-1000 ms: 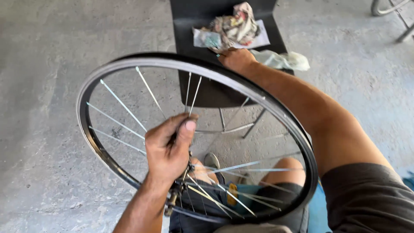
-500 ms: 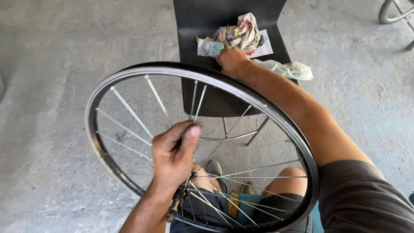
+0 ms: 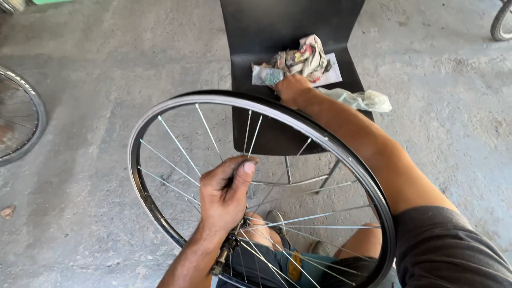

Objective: Removing rim tape and inspecting a bicycle wheel rim and spokes

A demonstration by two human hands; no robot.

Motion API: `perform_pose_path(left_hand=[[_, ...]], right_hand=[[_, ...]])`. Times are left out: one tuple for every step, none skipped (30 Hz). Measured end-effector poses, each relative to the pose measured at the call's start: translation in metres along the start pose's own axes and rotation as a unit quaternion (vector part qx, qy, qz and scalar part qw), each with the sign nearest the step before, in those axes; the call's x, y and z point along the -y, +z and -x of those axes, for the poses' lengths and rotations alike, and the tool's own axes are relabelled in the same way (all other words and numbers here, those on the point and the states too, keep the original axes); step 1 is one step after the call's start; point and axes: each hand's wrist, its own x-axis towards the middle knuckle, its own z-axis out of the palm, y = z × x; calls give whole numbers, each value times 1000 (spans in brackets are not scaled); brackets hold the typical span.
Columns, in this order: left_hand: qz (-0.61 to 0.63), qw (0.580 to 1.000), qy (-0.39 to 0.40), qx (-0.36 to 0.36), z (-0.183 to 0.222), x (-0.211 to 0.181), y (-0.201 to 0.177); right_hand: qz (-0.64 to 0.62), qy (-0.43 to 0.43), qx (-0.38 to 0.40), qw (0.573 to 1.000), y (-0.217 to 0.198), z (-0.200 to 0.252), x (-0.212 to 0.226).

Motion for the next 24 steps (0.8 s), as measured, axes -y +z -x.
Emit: perform_pose_path(left_hand=[[2,1000,-6,0,-3,-1,3],[3,1000,1,3,-6,-3,6],[1,1000,11,1,-9,-6,7],[-1,1000,8,-3,-1,-7,10],[5,1000,-5,-10,-1,-7,13],[11,1000,-17,-16,-1,-7,15],[7,1000,-6,-19,-1,-5,14],[12,1000,-8,-24,-2,-2,13],[21,999,-24,-27,7,1,15],[22,999,-25,-28,0,0,15],[4,999,-16,-35,1,-2,16],[-16,999,-6,-41,2,-6,15],[-16,999,-1,-46,5,-14,20],[-20,999,-16,-47,7,-24,25],[-21,998,-29,-44,8,-34,32],[-17,999,-21,-44,5,-34,30],[-33,999,-7,-25,11,-34,32],[-48,999,7,-7,18,-34,34],[-37,999,5,-4,22,-35,37],[-55,998,10,9,26,-35,39],[-72,997,16,18,32,-36,41],[-61,998,14,17,32,-47,42],[-74,997,25,26,34,-57,43],[-87,995,37,35,36,-66,42]], right_hand=[[0,0,7,1000,2,0,-4],[-20,3,-4,1000,3,1,-7],[-40,2,-20,999,1,-4,-7],[-40,-3,-17,999,32,-2,-13],[10,-46,-68,997,54,-13,-22],[60,-87,-120,987,75,-25,-32],[63,-89,-132,985,60,-20,-26],[104,-89,-192,972,47,-16,-20],[142,-87,-239,957,46,6,-13],[143,-88,-237,957,43,11,-19],[50,-48,-200,977,46,26,-20],[-41,-6,-161,986,48,42,-19],[-38,-10,-166,985,36,40,-25],[-168,53,-123,977,22,38,-29],[-292,120,-80,945,6,38,-40],[-288,120,-87,946,-19,48,-46],[-414,41,-144,898,-34,77,-54],[-527,-39,-199,825,-48,107,-61],[-521,-32,-198,830,-80,150,-61],[-578,11,-202,790,-112,191,-58],[-631,51,-205,747,-146,231,-53],[-623,56,-203,754,-175,268,-46],[-624,64,-221,746,-203,302,-37],[-626,72,-240,739,-232,334,-26]])
